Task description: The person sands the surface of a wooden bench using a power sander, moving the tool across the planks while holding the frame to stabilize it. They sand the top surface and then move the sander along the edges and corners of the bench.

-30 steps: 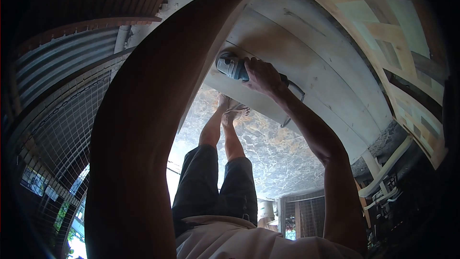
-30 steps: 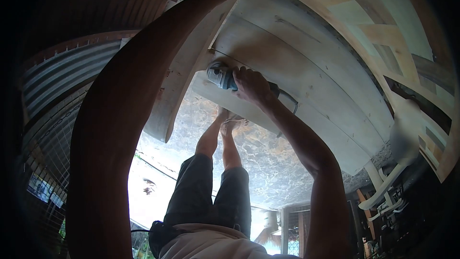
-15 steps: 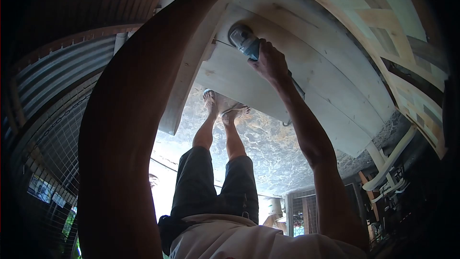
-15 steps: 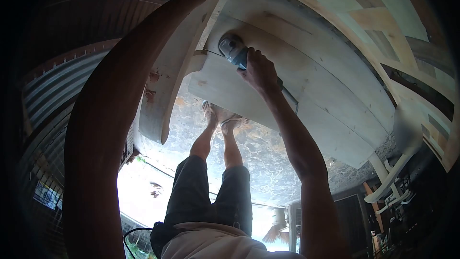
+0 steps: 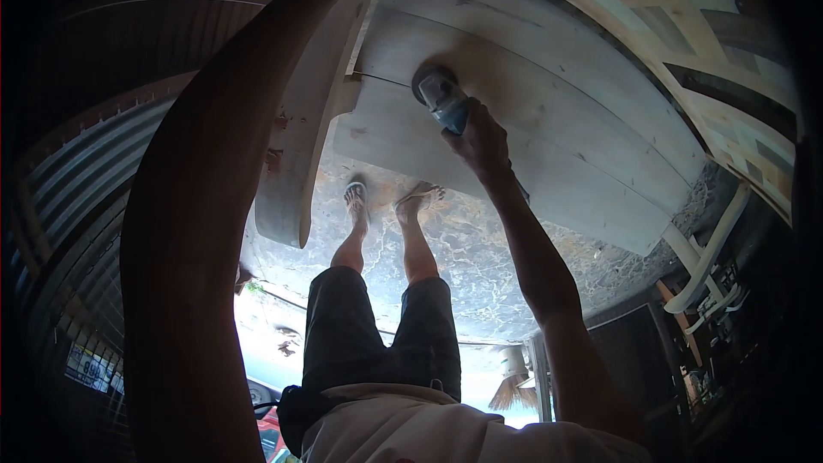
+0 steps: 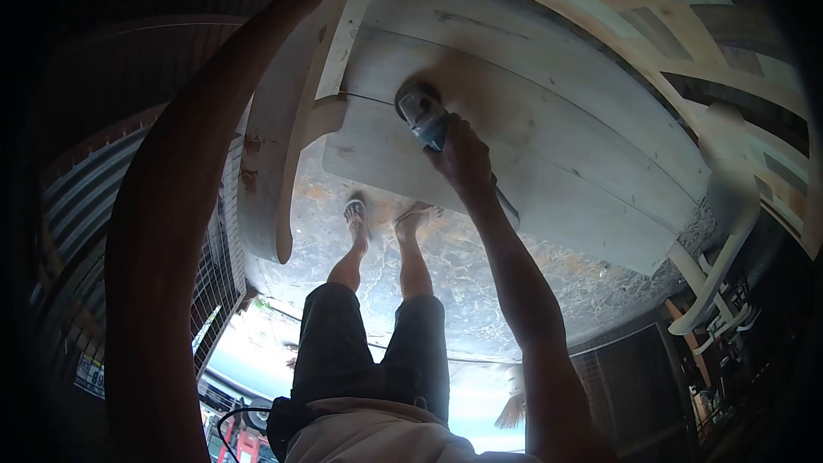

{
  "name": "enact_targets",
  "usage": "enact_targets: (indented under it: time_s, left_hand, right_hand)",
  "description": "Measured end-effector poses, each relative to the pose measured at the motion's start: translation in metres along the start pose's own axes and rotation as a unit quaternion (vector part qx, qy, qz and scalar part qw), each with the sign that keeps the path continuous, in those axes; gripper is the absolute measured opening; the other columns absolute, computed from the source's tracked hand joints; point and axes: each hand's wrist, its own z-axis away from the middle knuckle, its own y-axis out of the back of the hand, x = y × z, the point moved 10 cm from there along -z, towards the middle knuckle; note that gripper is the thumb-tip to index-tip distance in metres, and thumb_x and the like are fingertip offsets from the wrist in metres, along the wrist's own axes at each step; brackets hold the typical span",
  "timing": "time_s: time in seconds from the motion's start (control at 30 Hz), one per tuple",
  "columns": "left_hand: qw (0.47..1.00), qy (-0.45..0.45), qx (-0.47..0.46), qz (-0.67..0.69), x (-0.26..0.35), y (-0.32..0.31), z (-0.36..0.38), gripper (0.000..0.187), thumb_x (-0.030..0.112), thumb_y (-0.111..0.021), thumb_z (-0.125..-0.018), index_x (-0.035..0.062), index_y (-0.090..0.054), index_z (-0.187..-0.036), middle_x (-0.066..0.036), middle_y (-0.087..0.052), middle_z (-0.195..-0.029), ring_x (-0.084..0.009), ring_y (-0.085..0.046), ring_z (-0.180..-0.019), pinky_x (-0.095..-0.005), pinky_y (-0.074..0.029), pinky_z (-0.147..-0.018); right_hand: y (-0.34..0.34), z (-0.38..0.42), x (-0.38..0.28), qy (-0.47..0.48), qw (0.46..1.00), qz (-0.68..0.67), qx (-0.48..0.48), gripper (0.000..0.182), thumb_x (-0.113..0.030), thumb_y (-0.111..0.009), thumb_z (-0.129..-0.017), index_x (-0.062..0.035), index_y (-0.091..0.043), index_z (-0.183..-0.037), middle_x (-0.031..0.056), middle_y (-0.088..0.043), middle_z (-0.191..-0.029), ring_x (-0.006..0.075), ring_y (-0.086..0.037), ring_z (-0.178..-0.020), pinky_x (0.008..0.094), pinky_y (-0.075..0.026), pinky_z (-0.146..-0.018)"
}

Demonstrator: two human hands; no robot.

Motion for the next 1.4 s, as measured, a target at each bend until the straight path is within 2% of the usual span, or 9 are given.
enact_targets:
  time_s: [0.03, 0.23, 0.53, 0.77, 0.87, 1.0, 1.07, 1.17, 1.4]
  left_hand:
    - [0.971, 0.137, 0.006, 0.196, -0.010, 0.007, -0.003, 0.075, 0.043, -0.092, -0.086, 0.0001, -0.058, -0.136, -0.021, -0.070, -0.127, -0.0352, -0.072, -0.105, -0.0541, -0.059, -0.086]
    - [0.966, 0.095, -0.081, 0.227, 0.022, 0.032, -0.017, 0.075, 0.046, -0.089, -0.090, -0.0001, -0.055, -0.139, -0.021, -0.067, -0.132, -0.0357, -0.068, -0.116, -0.0540, -0.056, -0.096]
    - [0.972, 0.125, -0.084, 0.179, -0.007, 0.006, -0.010, 0.089, 0.053, -0.088, -0.089, -0.0036, -0.048, -0.146, -0.027, -0.060, -0.140, -0.0397, -0.065, -0.122, -0.0572, -0.054, -0.097]
    - [0.974, 0.153, -0.123, 0.111, -0.010, 0.006, -0.007, 0.097, 0.054, -0.086, -0.091, -0.0073, -0.044, -0.154, -0.031, -0.052, -0.155, -0.0428, -0.059, -0.138, -0.0558, -0.051, -0.110]
    - [0.971, -0.080, -0.179, 0.139, 0.020, 0.006, -0.027, 0.051, 0.047, -0.072, -0.105, 0.0238, -0.067, -0.150, -0.024, -0.065, -0.144, -0.0442, -0.076, -0.117, -0.0490, -0.061, -0.099]
    - [0.968, -0.017, -0.236, -0.080, 0.027, 0.019, -0.021, 0.066, 0.059, -0.069, -0.105, 0.0120, -0.066, -0.152, -0.024, -0.065, -0.152, -0.0429, -0.068, -0.132, -0.0469, -0.053, -0.113]
    - [0.973, 0.058, -0.221, 0.017, 0.026, 0.027, -0.024, 0.064, 0.060, -0.067, -0.106, 0.0189, -0.064, -0.155, -0.024, -0.064, -0.152, -0.0421, -0.066, -0.136, -0.0465, -0.052, -0.114]
    - [0.979, -0.075, -0.191, 0.012, 0.018, 0.004, -0.025, 0.054, 0.063, -0.063, -0.107, 0.0365, -0.064, -0.154, -0.026, -0.064, -0.148, -0.0410, -0.067, -0.133, -0.0445, -0.054, -0.113]
    - [0.980, 0.045, -0.166, 0.100, 0.033, 0.035, -0.026, 0.064, 0.054, -0.073, -0.103, 0.0095, -0.069, -0.148, -0.026, -0.071, -0.144, -0.0393, -0.070, -0.133, -0.0472, -0.055, -0.112]
  right_hand:
    - [-0.005, -0.003, -0.014, 0.004, 1.000, 0.020, -0.006, 0.065, -0.034, -0.096, -0.079, -0.0050, -0.057, -0.122, 0.0164, -0.068, -0.101, 0.0357, -0.077, -0.090, 0.0478, -0.066, -0.076]
    - [-0.056, 0.013, -0.077, 0.131, 0.986, 0.044, -0.093, 0.072, -0.041, -0.098, -0.078, -0.0040, -0.057, -0.125, 0.0151, -0.069, -0.102, 0.0332, -0.077, -0.091, 0.0463, -0.067, -0.078]
    - [0.020, 0.036, 0.071, -0.279, 0.955, -0.093, 0.030, 0.069, -0.039, -0.085, -0.083, -0.0062, -0.057, -0.137, 0.0227, -0.075, -0.118, 0.0469, -0.075, -0.108, 0.0577, -0.060, -0.097]
    - [-0.022, -0.012, -0.014, -0.239, 0.959, -0.126, 0.081, 0.068, -0.036, -0.087, -0.084, -0.0027, -0.054, -0.133, 0.0248, -0.071, -0.118, 0.0483, -0.075, -0.107, 0.0592, -0.060, -0.095]
    - [-0.036, -0.027, -0.051, -0.185, 0.970, -0.139, 0.080, 0.063, -0.031, -0.091, -0.081, -0.0026, -0.055, -0.123, 0.0255, -0.071, -0.113, 0.0495, -0.075, -0.104, 0.0607, -0.062, -0.090]
    - [-0.038, -0.018, -0.051, -0.165, 0.978, -0.118, 0.050, 0.064, -0.029, -0.092, -0.080, -0.0029, -0.055, -0.125, 0.0246, -0.072, -0.113, 0.0490, -0.075, -0.104, 0.0601, -0.062, -0.091]
    - [-0.033, -0.004, -0.031, -0.176, 0.976, -0.118, 0.053, 0.065, -0.029, -0.092, -0.079, -0.0039, -0.057, -0.128, 0.0238, -0.073, -0.116, 0.0486, -0.075, -0.105, 0.0596, -0.062, -0.093]
    - [-0.017, 0.031, 0.015, -0.233, 0.960, -0.145, 0.060, 0.065, -0.031, -0.091, -0.079, -0.0050, -0.058, -0.129, 0.0220, -0.073, -0.119, 0.0471, -0.075, -0.108, 0.0587, -0.061, -0.095]
    - [-0.015, 0.041, 0.030, -0.314, 0.931, -0.165, 0.082, 0.063, -0.035, -0.088, -0.080, -0.0030, -0.059, -0.126, 0.0229, -0.073, -0.118, 0.0468, -0.075, -0.109, 0.0585, -0.061, -0.097]
